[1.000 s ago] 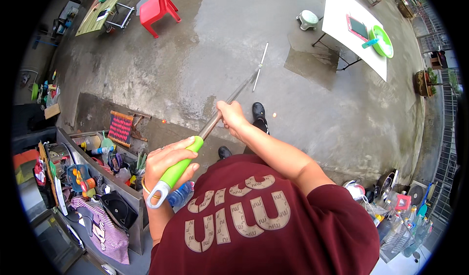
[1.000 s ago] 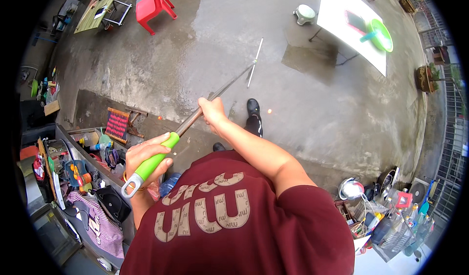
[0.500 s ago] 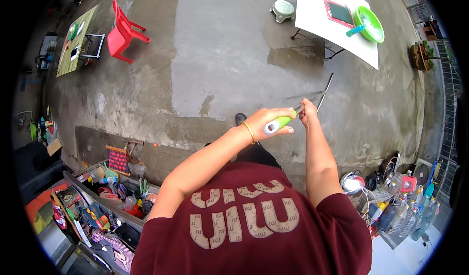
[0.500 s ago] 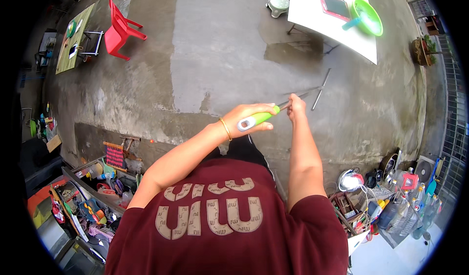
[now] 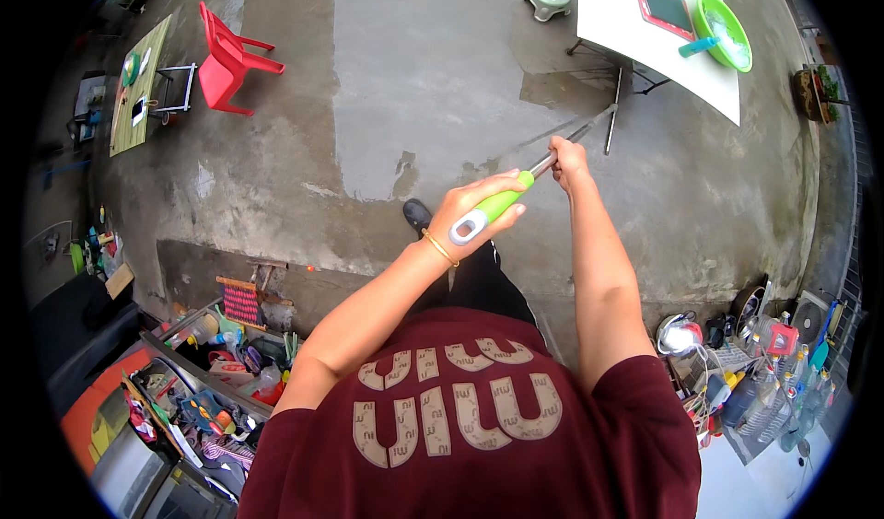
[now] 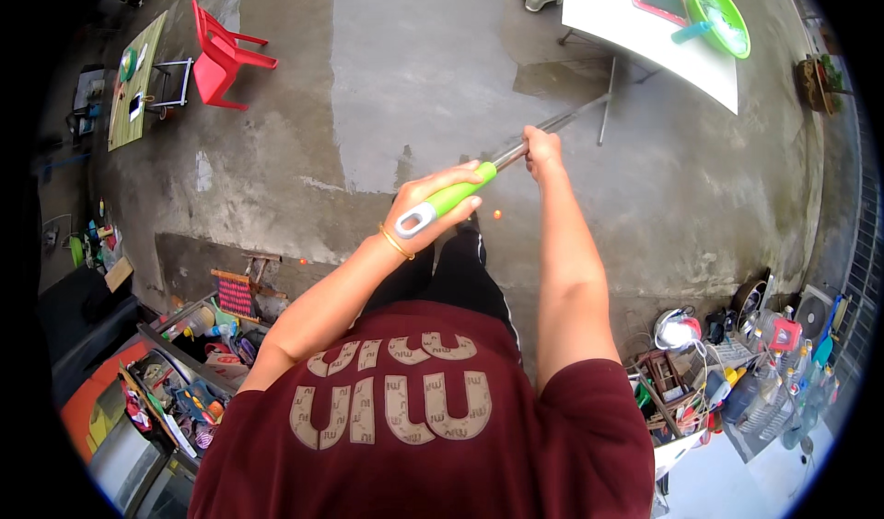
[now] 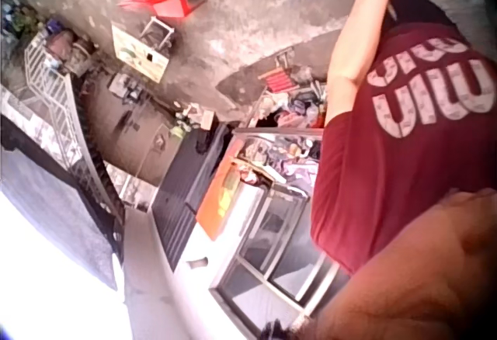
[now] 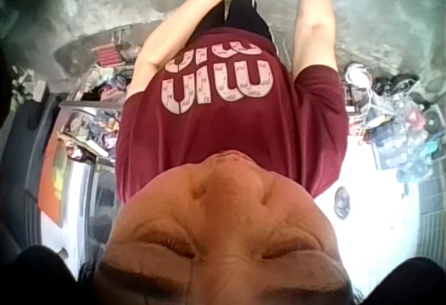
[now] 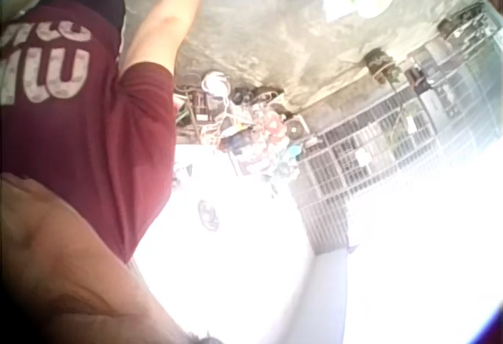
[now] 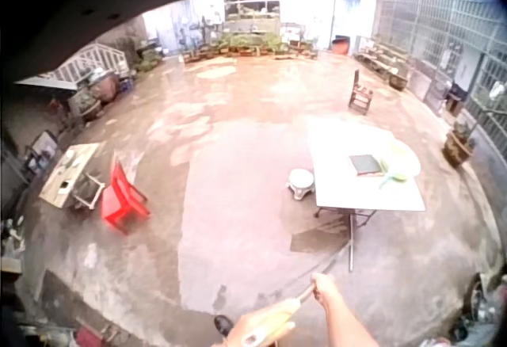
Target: The person uses a squeegee to push water across a concrete floor in an outdoor area. They move a red plastic chair out of the way to access the space and continue squeegeeing the wet surface toward a drain.
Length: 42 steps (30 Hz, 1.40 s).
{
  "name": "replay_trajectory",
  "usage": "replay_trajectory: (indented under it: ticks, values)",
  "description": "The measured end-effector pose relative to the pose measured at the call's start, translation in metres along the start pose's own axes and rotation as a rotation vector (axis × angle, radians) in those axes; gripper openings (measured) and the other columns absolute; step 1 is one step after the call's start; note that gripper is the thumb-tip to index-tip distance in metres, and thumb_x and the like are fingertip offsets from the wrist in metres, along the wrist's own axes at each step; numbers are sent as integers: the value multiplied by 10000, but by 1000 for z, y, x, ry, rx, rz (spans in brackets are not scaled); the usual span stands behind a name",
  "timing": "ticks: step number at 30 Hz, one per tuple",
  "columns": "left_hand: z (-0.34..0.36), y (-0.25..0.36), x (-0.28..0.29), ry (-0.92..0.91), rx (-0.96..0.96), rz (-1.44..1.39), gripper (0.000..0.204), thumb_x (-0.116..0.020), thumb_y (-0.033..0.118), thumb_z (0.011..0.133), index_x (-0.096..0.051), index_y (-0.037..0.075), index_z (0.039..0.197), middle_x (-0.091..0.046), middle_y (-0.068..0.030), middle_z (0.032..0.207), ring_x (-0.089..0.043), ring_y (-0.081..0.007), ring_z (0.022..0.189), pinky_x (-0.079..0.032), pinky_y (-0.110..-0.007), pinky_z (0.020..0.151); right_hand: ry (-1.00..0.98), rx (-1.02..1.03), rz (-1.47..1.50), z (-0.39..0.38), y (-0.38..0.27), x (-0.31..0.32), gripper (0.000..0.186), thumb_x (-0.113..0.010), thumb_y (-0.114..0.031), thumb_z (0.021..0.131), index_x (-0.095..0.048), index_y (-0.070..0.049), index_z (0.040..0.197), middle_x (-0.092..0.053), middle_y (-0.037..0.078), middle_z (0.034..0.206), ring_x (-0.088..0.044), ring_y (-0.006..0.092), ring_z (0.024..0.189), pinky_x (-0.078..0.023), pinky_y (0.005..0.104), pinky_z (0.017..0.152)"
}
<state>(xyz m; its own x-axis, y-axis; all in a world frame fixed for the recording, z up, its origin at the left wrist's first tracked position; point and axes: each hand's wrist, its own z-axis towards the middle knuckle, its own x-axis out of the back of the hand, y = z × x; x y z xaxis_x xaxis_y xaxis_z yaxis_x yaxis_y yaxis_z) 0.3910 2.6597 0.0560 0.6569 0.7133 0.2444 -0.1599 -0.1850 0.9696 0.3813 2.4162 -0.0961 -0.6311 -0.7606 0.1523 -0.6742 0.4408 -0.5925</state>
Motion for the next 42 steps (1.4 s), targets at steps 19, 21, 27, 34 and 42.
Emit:
replay_trajectory:
  ticks: [19,21,27,34,42]
  values:
    - [-243,126,234,557,298,544,275,-709,-17,694,-675,11,966,-699,-197,1012,-678,-294,1027,-539,-340,844,-1019,-68,-610,-249,52,-359,347,-521,-290,843,-478,54,851,-527,104,670,-392,124,447,-300,296,381]
    - [-243,131,242,580,293,608,273,-708,-19,690,-674,11,960,-695,-201,1022,-685,-295,1005,-543,-334,809,-1093,-53,-649,-258,51,-378,329,-507,-290,830,-567,10,710,-522,86,670,-379,123,449,-293,302,385]
    - [-186,87,251,790,77,381,161,-613,112,877,-541,-3,963,-659,-224,1110,-621,-343,1108,-465,-450,992,-1192,106,-882,-236,-10,-403,466,-503,-406,856,-654,35,857,-534,77,601,-377,120,416,-311,294,368]
    - [-13,61,263,928,-320,439,477,-706,186,841,-456,63,1229,-604,-105,1247,-552,-288,1221,-441,-407,1019,-1050,1245,-211,-248,-192,-325,520,-513,-277,958,-407,-5,1388,-570,191,1262,-534,277,1184,-377,395,1030]
    - [132,-69,231,840,27,93,248,-676,132,763,-632,128,1007,-658,-45,928,-624,-247,903,-490,-375,830,-1531,1430,48,-239,-309,-270,501,-563,-96,890,-425,-51,1369,-425,19,611,-426,147,482,-436,327,526]
